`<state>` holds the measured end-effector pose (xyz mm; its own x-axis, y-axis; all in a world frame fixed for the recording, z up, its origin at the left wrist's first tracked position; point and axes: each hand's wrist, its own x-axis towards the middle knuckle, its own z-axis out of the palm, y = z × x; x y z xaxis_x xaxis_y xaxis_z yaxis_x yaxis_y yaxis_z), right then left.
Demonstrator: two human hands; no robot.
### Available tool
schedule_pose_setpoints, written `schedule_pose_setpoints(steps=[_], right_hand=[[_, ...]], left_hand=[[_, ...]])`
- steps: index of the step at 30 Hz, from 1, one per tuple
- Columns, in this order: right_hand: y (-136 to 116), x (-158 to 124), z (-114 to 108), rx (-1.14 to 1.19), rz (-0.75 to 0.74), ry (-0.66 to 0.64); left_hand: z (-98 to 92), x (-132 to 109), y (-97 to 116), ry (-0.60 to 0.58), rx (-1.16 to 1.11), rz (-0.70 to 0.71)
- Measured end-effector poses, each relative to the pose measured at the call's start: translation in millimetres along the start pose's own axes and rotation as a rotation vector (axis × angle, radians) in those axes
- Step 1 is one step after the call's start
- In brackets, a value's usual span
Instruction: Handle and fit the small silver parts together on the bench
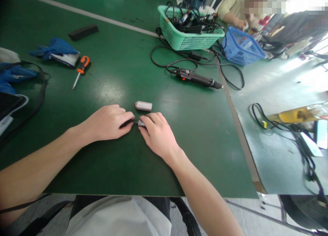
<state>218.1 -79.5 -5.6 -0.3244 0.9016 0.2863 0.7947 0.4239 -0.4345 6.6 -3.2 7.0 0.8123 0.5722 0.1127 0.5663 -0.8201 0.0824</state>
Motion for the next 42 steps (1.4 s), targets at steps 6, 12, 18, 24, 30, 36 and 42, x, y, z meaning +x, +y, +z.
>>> schedule_pose_setpoints(steps=[6,12,18,24,30,36,42], right_hand=[[0.0,-0.1,0.2,0.002,0.004,-0.006],[0.4,0.8,0.0,0.001,0.004,-0.011],[-0.8,0.5,-0.7,0.0,-0.001,-0.007],[-0.1,0.2,-0.5,0.003,0.001,-0.012],[-0.3,0.9,-0.2,0.006,0.008,-0.017],[-0.7,1.5,0.1,0.002,0.009,-0.019],[0.3,-0.2,-0.4,-0.017,-0.013,-0.019]], left_hand=[[2.1,0.0,-1.2,-0.006,0.004,0.015],[1.1,-0.2,-0.9,0.007,0.001,0.025],[1.8,-0.3,-1.1,0.016,-0.005,0.03],[1.8,0.2,-0.7,0.002,0.009,0.037],[0.7,0.3,-0.1,0.007,0.001,0.035],[1.2,-0.2,-0.5,0.0,0.005,0.034],[3.3,0.1,-0.4,0.003,0.046,0.05]])
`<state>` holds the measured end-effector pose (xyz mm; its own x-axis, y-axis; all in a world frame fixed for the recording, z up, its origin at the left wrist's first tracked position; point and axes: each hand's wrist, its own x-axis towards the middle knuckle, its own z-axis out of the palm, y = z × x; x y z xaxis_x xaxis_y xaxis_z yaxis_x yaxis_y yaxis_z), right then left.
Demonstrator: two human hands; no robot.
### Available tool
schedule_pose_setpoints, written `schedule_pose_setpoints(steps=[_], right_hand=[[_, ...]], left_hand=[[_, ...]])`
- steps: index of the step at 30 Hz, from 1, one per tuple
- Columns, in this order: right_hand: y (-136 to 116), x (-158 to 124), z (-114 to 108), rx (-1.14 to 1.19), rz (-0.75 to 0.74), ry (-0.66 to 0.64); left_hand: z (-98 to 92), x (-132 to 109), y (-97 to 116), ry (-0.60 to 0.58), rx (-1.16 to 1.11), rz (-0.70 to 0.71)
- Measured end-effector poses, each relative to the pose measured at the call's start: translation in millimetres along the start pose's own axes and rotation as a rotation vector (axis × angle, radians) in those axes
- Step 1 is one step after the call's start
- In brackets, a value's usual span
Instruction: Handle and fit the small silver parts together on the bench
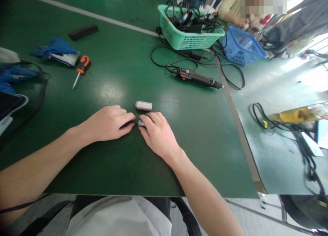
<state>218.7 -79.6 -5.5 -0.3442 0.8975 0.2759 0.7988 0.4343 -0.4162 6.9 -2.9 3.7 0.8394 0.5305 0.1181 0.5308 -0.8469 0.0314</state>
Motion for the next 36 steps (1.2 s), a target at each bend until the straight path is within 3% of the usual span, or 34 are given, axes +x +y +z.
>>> schedule_pose_setpoints(steps=[7,10,13,18,21,24,30,34,36], right_hand=[[-7.3,2.4,-10.0,-0.215,-0.133,-0.16],[-0.5,4.0,-23.6,-0.292,-0.093,-0.212],[30.8,2.2,-44.8,-0.403,0.084,-0.218],[118.3,-12.4,-80.3,-0.584,0.463,-0.178],[155.8,-24.3,-88.8,-0.585,0.536,-0.103],[171.9,-33.3,-88.2,-0.542,0.507,-0.033],[160.1,-31.1,-90.4,-0.503,0.484,0.064],[106.9,-0.9,-76.1,-0.441,0.313,0.2],[70.6,21.9,-57.5,-0.341,0.128,0.13]], left_hand=[[0.2,0.9,-2.0,-0.037,-0.006,-0.039],[-1.0,1.1,-0.9,-0.054,-0.013,-0.048],[-1.9,1.2,0.5,-0.054,-0.026,-0.051],[-1.6,0.6,0.0,-0.06,-0.051,-0.056],[-0.7,-0.4,-1.2,-0.063,-0.06,-0.06],[0.8,-1.2,-2.3,-0.059,-0.07,-0.06],[2.9,-1.4,-3.8,-0.044,-0.067,-0.06],[1.5,-0.6,-3.0,-0.037,-0.083,-0.05],[1.2,-0.2,-2.4,-0.02,-0.085,-0.042]])
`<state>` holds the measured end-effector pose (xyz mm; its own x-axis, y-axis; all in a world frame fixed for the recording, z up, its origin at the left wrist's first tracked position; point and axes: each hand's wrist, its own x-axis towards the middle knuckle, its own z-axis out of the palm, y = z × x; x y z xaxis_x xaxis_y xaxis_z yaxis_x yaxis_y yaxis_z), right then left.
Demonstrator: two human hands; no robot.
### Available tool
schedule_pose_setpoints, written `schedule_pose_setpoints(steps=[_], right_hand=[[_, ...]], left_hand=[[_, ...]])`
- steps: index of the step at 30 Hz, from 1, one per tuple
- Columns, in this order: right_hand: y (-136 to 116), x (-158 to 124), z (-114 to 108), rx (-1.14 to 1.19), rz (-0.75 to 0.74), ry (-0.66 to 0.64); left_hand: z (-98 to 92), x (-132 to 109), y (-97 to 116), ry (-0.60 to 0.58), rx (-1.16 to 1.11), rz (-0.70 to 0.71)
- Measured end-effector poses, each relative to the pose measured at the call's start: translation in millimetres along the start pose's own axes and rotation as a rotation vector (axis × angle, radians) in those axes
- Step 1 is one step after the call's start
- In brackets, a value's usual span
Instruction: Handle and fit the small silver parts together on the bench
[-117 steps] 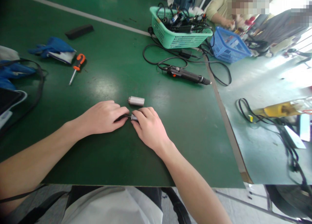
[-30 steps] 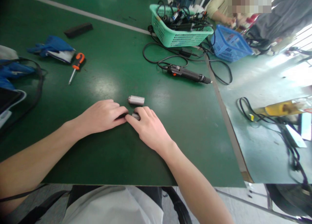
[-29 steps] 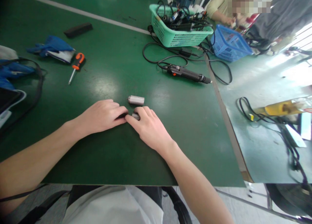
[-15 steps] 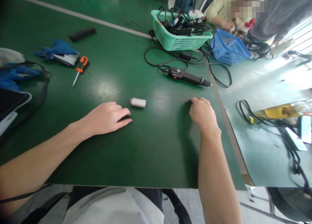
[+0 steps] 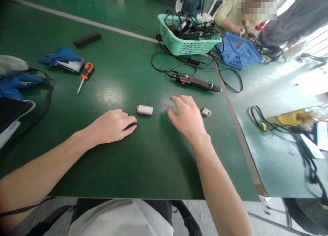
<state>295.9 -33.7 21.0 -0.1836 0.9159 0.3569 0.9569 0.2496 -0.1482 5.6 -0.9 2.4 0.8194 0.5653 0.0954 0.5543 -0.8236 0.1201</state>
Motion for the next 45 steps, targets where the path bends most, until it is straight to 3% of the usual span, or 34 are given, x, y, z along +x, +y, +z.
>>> schedule_pose_setpoints(steps=[2,4,7,12,18,45], right_hand=[[-40.0,15.0,10.9,0.079,-0.153,-0.112],[-67.5,25.1,20.7,0.076,-0.212,-0.206],[-82.4,25.8,24.6,0.052,-0.212,-0.283],[-83.5,-3.4,10.6,0.204,-0.207,-0.335],[-86.5,-27.3,16.6,0.361,-0.159,-0.217],[-82.1,-30.4,23.3,0.406,-0.168,-0.18]], left_hand=[[0.1,0.2,0.3,0.026,0.005,0.013],[-0.3,0.2,0.0,0.052,0.009,0.02],[-2.9,-0.7,-0.9,0.088,0.008,-0.019],[-7.6,-3.4,1.3,0.07,-0.014,-0.042],[-6.2,-5.3,3.7,0.029,-0.023,0.02],[-3.9,-1.9,1.8,0.047,0.021,0.026]])
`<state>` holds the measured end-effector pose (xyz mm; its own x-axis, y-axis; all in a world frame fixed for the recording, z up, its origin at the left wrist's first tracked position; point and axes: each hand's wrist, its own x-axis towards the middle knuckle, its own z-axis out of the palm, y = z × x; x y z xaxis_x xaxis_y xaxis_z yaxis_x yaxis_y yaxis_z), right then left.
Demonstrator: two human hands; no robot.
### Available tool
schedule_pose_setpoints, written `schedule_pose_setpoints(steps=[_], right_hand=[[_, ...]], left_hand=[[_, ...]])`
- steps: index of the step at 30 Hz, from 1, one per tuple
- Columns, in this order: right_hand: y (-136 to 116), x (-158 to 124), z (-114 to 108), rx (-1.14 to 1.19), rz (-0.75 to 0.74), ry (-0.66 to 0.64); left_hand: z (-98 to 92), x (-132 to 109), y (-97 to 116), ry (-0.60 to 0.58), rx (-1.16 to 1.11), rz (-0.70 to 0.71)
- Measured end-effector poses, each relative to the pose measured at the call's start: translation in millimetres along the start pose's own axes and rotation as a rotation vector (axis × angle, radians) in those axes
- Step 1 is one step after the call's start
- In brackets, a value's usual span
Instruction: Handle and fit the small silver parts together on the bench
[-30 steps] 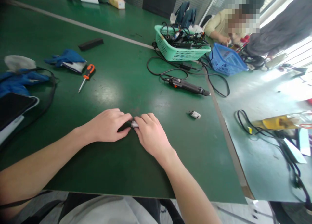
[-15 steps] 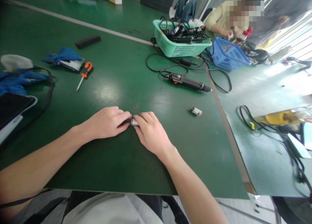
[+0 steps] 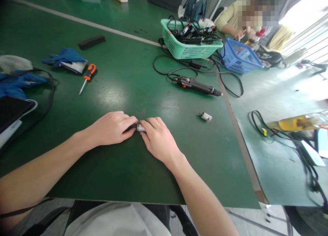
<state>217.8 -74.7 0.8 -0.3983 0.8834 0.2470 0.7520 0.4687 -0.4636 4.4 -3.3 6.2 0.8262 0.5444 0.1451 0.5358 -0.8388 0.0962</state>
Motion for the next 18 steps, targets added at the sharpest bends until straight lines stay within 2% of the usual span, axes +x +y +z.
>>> schedule_pose_setpoints(steps=[18], right_hand=[[0.2,-0.2,-0.2,-0.018,0.019,-0.006]], left_hand=[[-0.9,0.6,0.5,-0.014,0.011,-0.015]])
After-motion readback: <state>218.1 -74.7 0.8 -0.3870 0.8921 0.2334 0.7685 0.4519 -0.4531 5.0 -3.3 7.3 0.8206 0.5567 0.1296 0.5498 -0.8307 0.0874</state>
